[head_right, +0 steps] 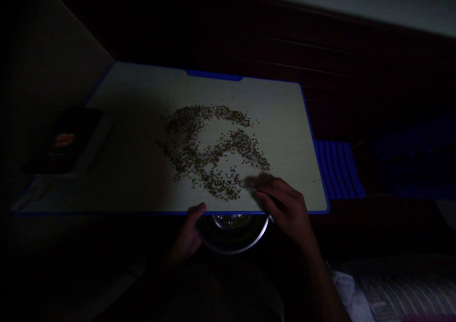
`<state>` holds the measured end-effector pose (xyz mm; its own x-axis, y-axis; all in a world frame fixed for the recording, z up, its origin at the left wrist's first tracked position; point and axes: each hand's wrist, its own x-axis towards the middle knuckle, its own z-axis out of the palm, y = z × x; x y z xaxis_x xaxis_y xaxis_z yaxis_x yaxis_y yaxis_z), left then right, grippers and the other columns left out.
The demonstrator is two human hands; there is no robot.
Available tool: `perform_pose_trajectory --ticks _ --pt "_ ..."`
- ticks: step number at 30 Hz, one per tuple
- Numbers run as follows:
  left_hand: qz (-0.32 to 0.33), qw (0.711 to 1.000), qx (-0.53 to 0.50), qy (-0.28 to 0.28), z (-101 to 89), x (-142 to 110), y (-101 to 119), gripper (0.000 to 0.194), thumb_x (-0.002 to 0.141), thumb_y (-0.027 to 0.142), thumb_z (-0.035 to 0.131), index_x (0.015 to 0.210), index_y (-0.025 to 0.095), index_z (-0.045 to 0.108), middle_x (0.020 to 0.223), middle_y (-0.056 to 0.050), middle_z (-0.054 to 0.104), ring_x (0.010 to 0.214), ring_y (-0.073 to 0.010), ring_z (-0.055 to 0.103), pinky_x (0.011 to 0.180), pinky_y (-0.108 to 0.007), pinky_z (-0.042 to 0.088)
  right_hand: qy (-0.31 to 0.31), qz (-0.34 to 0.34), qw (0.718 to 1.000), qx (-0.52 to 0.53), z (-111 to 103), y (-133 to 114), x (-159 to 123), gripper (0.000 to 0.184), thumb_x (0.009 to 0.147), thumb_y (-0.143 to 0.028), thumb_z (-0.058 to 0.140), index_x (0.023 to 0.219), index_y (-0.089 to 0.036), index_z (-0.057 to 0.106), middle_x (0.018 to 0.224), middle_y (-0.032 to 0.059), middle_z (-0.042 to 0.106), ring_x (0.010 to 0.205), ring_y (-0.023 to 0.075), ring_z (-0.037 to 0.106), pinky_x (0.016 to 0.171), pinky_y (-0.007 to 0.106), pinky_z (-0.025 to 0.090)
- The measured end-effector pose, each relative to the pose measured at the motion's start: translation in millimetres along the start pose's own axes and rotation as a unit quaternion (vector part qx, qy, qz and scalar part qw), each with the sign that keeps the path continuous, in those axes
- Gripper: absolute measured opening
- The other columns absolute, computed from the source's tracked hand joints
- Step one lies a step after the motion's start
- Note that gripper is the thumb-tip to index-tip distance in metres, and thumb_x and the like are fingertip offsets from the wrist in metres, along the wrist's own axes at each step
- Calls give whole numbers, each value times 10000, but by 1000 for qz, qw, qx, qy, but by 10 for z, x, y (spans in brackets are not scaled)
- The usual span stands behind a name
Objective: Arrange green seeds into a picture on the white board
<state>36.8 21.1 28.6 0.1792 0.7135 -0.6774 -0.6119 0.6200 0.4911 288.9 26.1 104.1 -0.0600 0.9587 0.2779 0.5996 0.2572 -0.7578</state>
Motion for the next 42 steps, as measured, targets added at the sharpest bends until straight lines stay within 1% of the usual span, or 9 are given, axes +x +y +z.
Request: perform_pose_trajectory --ticks 7,10,15,21,25,30,33,36,42 --pt "-22 1000 -7 -2 3 -2 9 458 673 495 950 977 184 806 1012 -88 862 1190 -385 750 1125 -513 506 -44 -2 999 6 12 -9 5 248 1012 -260 697 1230 -334 790 1112 33 813 1030 208 754 867 378 636" --pt "-25 1000 -1 -13 -20 9 -6 465 694 510 936 979 165 809 1000 -102 860 1187 -390 749 1120 -510 507 -54 -6 998 15 6 7 -11 266 1006 -247 703 1233 -357 787 1130 25 802 1051 211 751 875 387 636" --pt "-16 1000 -10 -13 -52 16 -27 408 697 486 942 942 191 803 976 -76 860 1129 -369 771 1116 -509 510 -59 -12 998 21 -12 18 -32 260 994 -237 715 1201 -371 797 1099 11 797 1015 207 755 831 373 639" --pt "-16 1000 -13 -24 -20 -4 -6 401 743 471 915 994 176 813 1029 -94 861 1258 -383 719 1154 -508 487 -56 -17 998 27 -26 -33 -10 187 980 -261 735 1131 -324 827 1039 26 806 954 200 764 801 359 644" --pt "-14 1000 -11 -26 -13 0 -3 394 739 468 916 984 174 820 1022 -96 863 1264 -394 716 1160 -519 485 -64 -24 997 20 -38 -44 1 175 978 -267 739 1118 -322 829 1013 32 806 942 207 765 787 369 641" --pt "-27 999 -9 -36 -36 -12 -14 378 774 475 886 982 166 817 1044 -109 862 1273 -394 711 1163 -515 481 -70 -43 996 22 -57 -30 4 155 973 -248 745 1093 -295 830 940 36 789 860 195 739 730 353 613" --pt "-14 999 -10 -35 -44 -12 -24 375 787 460 881 1011 167 809 1041 -104 861 1271 -385 713 1166 -509 477 -79 -41 996 23 -64 -19 -2 148 972 -240 744 1089 -276 828 945 45 789 878 205 733 737 362 601" --pt "-23 999 -14 -33 -43 2 -28 409 771 474 892 1030 169 809 1035 -98 859 1241 -388 728 1162 -521 478 -80 -48 995 21 -66 -10 -12 152 975 -242 739 1094 -285 822 945 36 790 895 211 737 751 373 599" --pt "-8 1000 2 -19 -36 26 -21 432 733 495 913 982 157 811 1000 -103 858 1211 -394 738 1133 -512 500 -58 -24 998 11 -48 -5 -29 159 975 -245 742 1107 -294 817 1022 33 811 923 202 757 771 367 620"
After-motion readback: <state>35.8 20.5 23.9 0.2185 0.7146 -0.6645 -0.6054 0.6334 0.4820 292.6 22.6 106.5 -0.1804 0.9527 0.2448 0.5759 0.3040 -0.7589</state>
